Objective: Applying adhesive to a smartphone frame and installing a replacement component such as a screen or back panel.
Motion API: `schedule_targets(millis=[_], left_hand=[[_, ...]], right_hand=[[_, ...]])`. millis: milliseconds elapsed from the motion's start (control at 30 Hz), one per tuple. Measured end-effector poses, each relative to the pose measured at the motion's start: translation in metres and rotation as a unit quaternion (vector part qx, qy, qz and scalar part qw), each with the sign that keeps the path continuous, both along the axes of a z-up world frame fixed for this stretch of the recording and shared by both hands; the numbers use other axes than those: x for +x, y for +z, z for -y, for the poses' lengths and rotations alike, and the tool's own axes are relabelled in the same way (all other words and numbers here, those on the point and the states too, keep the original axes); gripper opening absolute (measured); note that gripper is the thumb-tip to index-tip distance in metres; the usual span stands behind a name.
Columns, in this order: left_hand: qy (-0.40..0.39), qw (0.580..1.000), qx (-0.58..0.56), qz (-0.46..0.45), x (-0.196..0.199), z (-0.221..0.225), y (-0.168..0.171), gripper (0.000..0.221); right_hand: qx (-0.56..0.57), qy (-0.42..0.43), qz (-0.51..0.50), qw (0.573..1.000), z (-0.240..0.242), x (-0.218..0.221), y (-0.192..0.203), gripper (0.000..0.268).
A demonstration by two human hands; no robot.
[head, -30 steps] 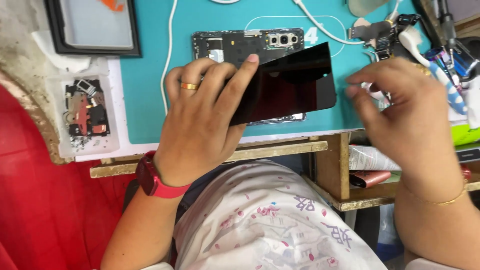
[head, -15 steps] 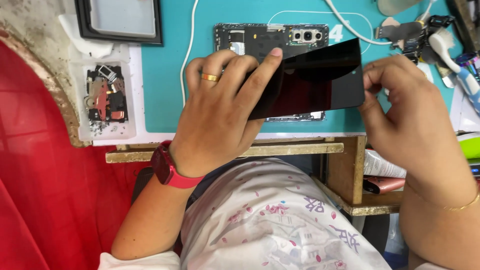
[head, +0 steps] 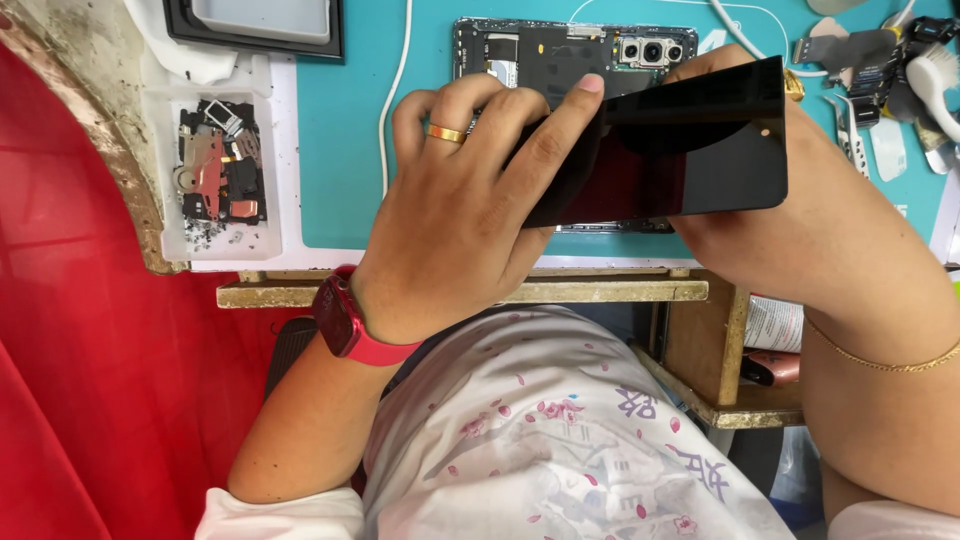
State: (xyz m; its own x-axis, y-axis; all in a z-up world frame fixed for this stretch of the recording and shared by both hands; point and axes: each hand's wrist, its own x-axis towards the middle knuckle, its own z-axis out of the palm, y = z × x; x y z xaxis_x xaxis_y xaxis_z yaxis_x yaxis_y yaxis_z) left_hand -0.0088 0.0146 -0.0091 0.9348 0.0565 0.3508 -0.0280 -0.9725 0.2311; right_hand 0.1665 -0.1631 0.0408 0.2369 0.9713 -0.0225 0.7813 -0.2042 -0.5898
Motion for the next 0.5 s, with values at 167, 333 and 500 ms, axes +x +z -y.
schedule_targets(millis=[167, 333, 500], left_hand=[[-0.003, 1.000, -0.010, -0.004, 0.000, 0.000, 0.001, 0.088], [-0.006, 1.000, -0.019, 0.001, 0.000, 0.000, 0.001, 0.087], [0.001, 1.000, -0.027, 0.003, 0.000, 0.001, 0.000, 0.082]], right_hand=[[-0.006, 0.008, -0.003, 1.000, -0.002, 0.008, -0.002, 0.034], [-0.074, -0.021, -0.034, 0.996, -0.006, 0.009, 0.003, 0.054], [-0.050, -0.044, 0.021, 0.998, -0.007, 0.003, -0.004, 0.035]])
